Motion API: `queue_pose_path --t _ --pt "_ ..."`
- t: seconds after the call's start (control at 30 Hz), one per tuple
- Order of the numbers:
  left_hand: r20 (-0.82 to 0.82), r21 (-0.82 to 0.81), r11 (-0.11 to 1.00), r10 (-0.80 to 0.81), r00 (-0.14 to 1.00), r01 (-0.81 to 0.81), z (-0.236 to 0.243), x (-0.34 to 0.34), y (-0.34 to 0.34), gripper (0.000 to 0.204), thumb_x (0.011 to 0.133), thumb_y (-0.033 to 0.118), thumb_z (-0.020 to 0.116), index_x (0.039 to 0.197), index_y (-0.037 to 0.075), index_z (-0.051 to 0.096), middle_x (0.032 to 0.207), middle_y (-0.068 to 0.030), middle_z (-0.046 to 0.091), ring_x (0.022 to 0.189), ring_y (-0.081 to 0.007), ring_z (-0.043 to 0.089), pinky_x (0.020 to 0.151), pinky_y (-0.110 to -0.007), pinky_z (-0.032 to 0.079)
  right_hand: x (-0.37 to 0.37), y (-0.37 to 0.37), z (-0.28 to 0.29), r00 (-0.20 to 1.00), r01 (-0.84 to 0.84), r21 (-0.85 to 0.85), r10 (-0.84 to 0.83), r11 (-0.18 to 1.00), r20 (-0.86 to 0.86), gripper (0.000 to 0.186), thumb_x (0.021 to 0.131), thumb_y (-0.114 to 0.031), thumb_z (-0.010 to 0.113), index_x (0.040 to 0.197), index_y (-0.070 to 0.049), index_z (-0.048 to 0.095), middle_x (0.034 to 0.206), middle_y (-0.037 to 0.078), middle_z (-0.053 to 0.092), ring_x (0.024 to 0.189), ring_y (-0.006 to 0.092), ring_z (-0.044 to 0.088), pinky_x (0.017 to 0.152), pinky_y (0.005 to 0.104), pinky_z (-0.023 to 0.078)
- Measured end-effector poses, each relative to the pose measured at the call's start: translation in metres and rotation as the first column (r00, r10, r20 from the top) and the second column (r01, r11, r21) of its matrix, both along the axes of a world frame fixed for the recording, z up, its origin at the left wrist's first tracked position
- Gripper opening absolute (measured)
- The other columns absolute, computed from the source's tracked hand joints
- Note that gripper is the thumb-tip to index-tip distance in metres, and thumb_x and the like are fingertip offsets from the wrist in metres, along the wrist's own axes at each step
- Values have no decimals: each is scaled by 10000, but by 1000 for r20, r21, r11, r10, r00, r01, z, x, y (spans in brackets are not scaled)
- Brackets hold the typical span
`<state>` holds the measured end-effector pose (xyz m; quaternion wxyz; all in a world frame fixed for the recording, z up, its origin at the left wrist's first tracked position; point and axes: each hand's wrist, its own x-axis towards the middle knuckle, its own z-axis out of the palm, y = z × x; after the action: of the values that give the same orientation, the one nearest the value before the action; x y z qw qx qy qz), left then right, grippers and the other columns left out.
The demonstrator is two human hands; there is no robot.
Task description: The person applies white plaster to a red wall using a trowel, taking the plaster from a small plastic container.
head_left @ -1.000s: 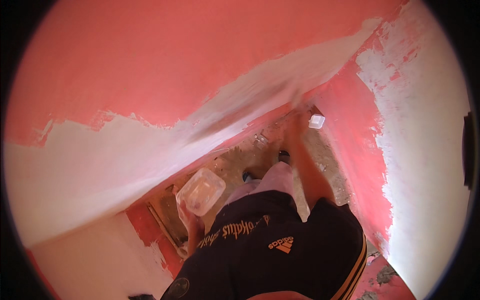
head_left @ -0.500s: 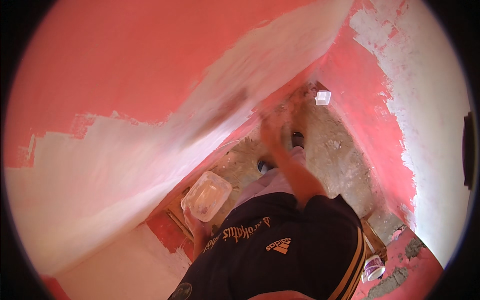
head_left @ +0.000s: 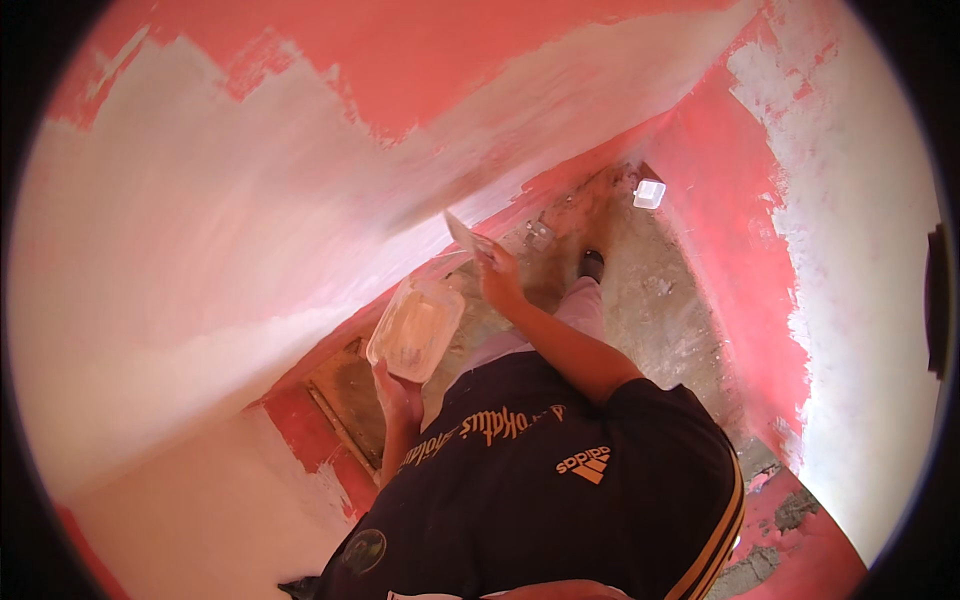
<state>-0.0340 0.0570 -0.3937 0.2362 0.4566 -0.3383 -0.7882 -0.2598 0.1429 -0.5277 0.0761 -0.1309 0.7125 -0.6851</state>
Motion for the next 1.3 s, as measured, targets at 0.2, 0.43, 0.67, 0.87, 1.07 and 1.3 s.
queue_pose_path --t 0.2,0.43,0.67,0.87,1.07,1.3 --pt "-81 -1 981 -193 978 193 -25 -25 -1 533 1046 309 433 1523 84 360 1522 -104 457 1384 -273 480 1126 -449 425 -55 114 41 776 226 -282 2 933 630 195 1036 -139 568 1227 -125 602 1008 -11 629 856 92 596 783 278 517" --pt "-351 -74 977 -212 912 199 10 -98 27 538 1040 284 494 1516 70 362 1460 -104 488 1360 -247 490 1117 -424 434 -94 170 186 973 -24 -469 128 883 192 126 1030 -101 578 1156 -105 567 1004 16 614 911 136 636 836 326 546" --pt "-393 -319 939 -255 884 129 55 -118 64 561 1025 296 500 1516 61 365 1432 -103 502 1308 -222 519 1114 -397 427 -87 174 261 969 -222 -217 191 951 -155 135 1018 -109 604 1134 -51 568 923 2 604 771 69 557 691 251 476" --pt "-541 -82 993 -119 833 89 75 -127 130 638 973 310 513 1532 51 346 1420 -112 526 1324 -250 516 1113 -429 427 -88 241 270 991 -130 -180 122 975 -54 165 1016 -129 619 1149 -46 568 913 -11 588 738 58 539 631 212 452" --pt "-689 43 911 -270 672 410 66 -144 210 714 954 400 505 1556 73 304 1474 -140 493 1344 -309 508 1101 -488 442 -74 317 265 988 -153 -265 156 952 -11 212 1019 -113 608 1211 -32 564 1035 45 649 898 98 631 751 266 528" --pt "-553 -127 954 -297 779 273 75 -164 274 720 943 384 510 1539 24 325 1450 -136 490 1339 -272 496 1105 -453 430 -92 381 334 704 -390 357 525 849 -479 147 956 -48 618 1064 -26 715 1052 132 742 950 276 713 825 369 560"
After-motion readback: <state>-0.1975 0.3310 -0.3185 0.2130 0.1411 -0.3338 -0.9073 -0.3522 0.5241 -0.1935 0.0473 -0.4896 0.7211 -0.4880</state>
